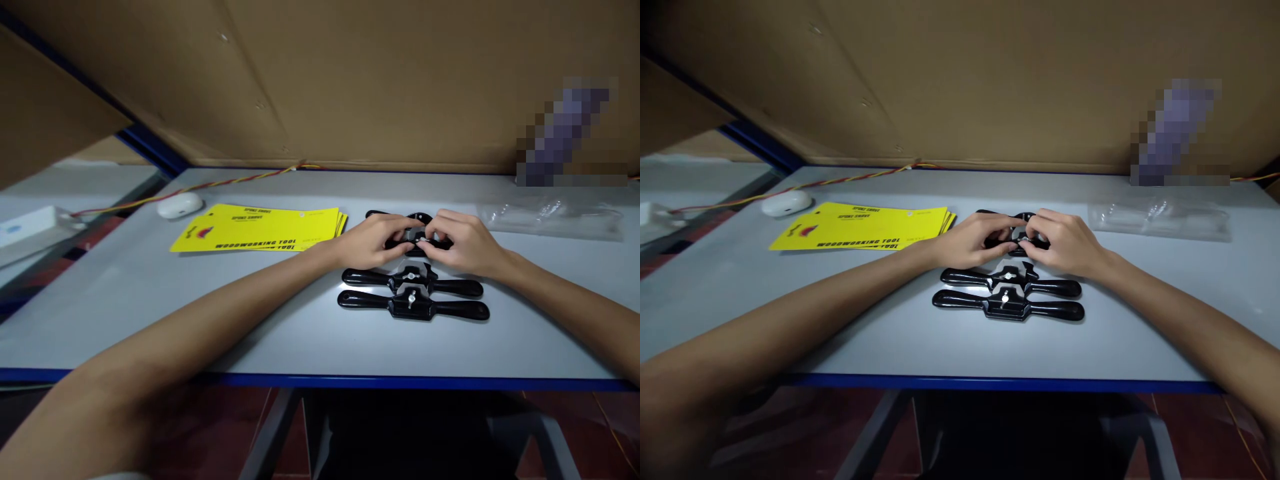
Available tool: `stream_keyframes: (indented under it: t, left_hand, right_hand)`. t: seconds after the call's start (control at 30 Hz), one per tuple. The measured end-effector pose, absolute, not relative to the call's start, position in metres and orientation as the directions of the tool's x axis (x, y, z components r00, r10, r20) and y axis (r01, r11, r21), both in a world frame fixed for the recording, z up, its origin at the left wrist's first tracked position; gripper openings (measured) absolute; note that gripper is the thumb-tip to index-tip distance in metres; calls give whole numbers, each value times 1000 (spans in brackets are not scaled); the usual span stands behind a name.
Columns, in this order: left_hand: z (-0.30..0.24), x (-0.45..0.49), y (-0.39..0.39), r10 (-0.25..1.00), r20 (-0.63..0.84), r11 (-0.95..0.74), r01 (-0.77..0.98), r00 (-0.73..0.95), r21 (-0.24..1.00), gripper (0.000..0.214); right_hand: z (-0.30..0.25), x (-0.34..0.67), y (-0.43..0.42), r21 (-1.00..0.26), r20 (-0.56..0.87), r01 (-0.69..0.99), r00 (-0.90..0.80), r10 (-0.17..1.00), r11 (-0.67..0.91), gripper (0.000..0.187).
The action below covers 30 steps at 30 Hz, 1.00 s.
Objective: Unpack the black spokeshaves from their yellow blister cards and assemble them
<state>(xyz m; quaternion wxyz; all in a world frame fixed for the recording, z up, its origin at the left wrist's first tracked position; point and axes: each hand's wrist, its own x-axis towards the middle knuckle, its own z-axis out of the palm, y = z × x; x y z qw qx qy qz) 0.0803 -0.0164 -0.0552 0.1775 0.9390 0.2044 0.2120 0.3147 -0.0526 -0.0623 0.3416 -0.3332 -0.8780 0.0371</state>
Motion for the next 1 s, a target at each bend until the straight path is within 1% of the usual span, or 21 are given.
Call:
stream_keyframes:
  t: [0.17, 0.37, 0.5, 0.67, 0.8, 0.9, 1.0]
  left_hand:
    - [-56, 80, -16, 455, 327, -856, 305, 828, 418, 42]
    - [-57, 79, -15, 464, 321, -852, 316, 826, 418, 46]
    - [-58, 79, -15, 465, 319, -851, 317, 826, 419, 47]
    - [-59, 78, -15, 472, 328, -852, 326, 819, 410, 47]
    - [-57, 78, -15, 470, 331, -853, 326, 818, 407, 46]
    - [-56, 79, -16, 470, 324, -852, 326, 821, 410, 42]
    - [-55, 79, -16, 464, 324, -854, 320, 824, 410, 34]
  right_hand:
    - [-62, 314, -51, -288, 547, 552, -575, 608, 782, 30]
    - [-63, 316, -49, -267, 548, 517, -613, 569, 814, 33]
    - [-61, 318, -51, -253, 531, 467, -665, 525, 847, 26]
    - [-61, 319, -53, -249, 560, 425, -670, 487, 870, 23]
    - [-60, 318, -54, -312, 551, 420, -650, 523, 852, 17]
    - [-57, 318, -54, -375, 536, 444, -613, 581, 814, 3]
    - [-55, 318, -53, -408, 508, 454, -608, 610, 792, 25]
